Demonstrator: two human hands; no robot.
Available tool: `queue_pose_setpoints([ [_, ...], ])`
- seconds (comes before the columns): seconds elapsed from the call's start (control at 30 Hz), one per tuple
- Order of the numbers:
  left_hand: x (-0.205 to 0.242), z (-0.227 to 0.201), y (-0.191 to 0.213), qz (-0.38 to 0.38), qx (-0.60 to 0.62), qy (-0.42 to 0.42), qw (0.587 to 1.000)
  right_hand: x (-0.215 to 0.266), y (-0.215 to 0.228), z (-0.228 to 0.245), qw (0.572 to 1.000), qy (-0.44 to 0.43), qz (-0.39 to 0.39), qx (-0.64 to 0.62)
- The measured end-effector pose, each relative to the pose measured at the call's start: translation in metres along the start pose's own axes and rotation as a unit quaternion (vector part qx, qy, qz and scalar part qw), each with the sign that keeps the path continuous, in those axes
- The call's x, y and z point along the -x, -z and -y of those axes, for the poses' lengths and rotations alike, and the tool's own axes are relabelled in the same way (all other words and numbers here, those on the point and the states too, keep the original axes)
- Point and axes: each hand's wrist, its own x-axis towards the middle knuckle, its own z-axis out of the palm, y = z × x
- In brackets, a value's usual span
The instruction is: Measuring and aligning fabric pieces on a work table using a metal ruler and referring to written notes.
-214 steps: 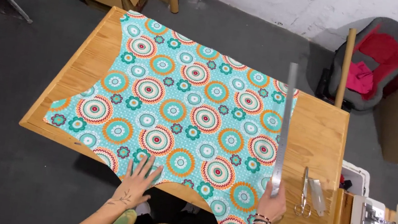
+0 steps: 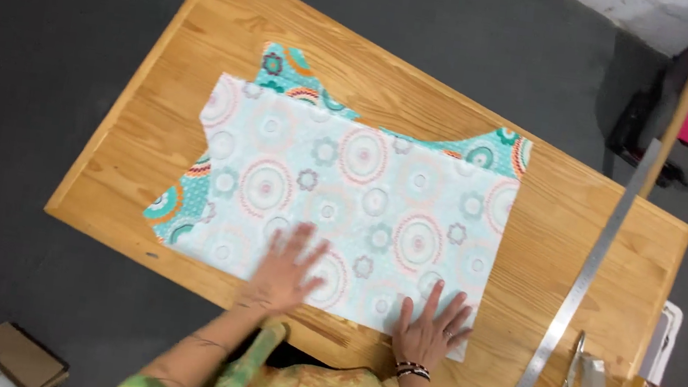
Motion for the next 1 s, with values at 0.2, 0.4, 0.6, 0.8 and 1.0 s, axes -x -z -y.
queue_pose_setpoints([
  [0.2,0.050,0.082,0.064,-0.138,-0.087,0.081,0.983,0.000,-0.001,0.000,0.999,0.023,-0.039,0.008],
  [0.4,0.050,0.083,0.068,-0.123,-0.090,0.090,0.984,-0.002,-0.007,-0.005,0.998,-0.046,0.048,-0.004],
  [0.6,0.051,0.087,0.049,-0.109,-0.108,0.141,0.978,-0.011,-0.007,0.078,0.989,0.128,0.073,0.014],
  [0.8,0.051,0.083,0.055,-0.105,-0.092,0.142,0.980,0.029,-0.022,0.217,0.884,0.411,0.154,-0.158],
  [1.0,0.052,0.082,0.056,-0.109,-0.070,0.140,0.982,0.010,-0.013,0.158,0.931,0.317,0.133,-0.122],
])
